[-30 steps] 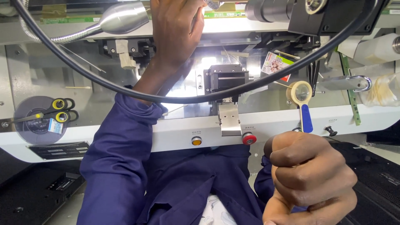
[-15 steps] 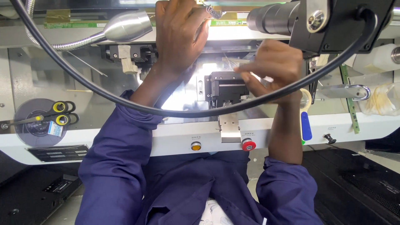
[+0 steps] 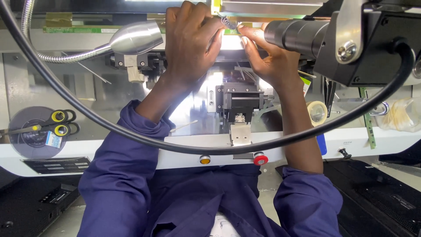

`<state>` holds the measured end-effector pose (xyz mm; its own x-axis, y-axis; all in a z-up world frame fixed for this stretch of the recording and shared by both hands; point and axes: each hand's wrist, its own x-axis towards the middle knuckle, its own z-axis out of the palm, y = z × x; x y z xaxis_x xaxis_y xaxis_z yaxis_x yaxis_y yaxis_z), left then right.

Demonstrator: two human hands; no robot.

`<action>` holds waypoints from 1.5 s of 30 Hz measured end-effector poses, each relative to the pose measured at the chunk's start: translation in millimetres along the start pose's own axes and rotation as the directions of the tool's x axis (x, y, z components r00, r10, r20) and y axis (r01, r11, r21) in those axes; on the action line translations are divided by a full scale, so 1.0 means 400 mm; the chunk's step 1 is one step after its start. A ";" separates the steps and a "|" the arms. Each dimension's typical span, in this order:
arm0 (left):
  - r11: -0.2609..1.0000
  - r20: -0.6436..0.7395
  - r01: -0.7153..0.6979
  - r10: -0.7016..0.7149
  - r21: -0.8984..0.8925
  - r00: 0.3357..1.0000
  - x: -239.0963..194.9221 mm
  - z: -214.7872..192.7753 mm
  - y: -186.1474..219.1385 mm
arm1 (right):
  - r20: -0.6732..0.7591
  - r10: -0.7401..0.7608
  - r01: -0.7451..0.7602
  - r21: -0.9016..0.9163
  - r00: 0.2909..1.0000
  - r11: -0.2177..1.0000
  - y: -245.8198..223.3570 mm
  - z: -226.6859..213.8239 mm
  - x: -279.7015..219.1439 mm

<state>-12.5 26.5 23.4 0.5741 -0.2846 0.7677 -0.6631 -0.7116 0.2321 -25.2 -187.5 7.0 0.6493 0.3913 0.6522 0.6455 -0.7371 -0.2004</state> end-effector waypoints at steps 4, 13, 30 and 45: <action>1.000 0.006 0.018 -0.018 0.000 1.000 0.004 -0.001 0.001 | -0.023 -0.061 0.063 0.067 0.998 0.996 -0.004 0.010 0.020; 0.999 0.012 0.028 -0.028 0.015 1.000 0.003 0.010 -0.009 | -0.009 -0.006 0.007 0.088 1.000 0.996 0.019 0.038 -0.002; 0.999 0.041 0.011 -0.010 -0.033 0.999 0.005 0.001 -0.009 | -0.015 -0.047 0.047 0.056 0.999 0.997 0.016 0.036 0.003; 0.998 0.038 -0.057 0.058 -0.019 0.998 0.005 0.006 -0.011 | -0.050 -0.070 0.075 0.099 0.996 0.992 0.023 0.025 0.005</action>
<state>-7.4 27.5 22.5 0.5524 -0.3495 0.7567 -0.7039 -0.6819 0.1989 -14.1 -188.2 -0.8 0.5817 0.4141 0.7001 0.7289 -0.6473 -0.2229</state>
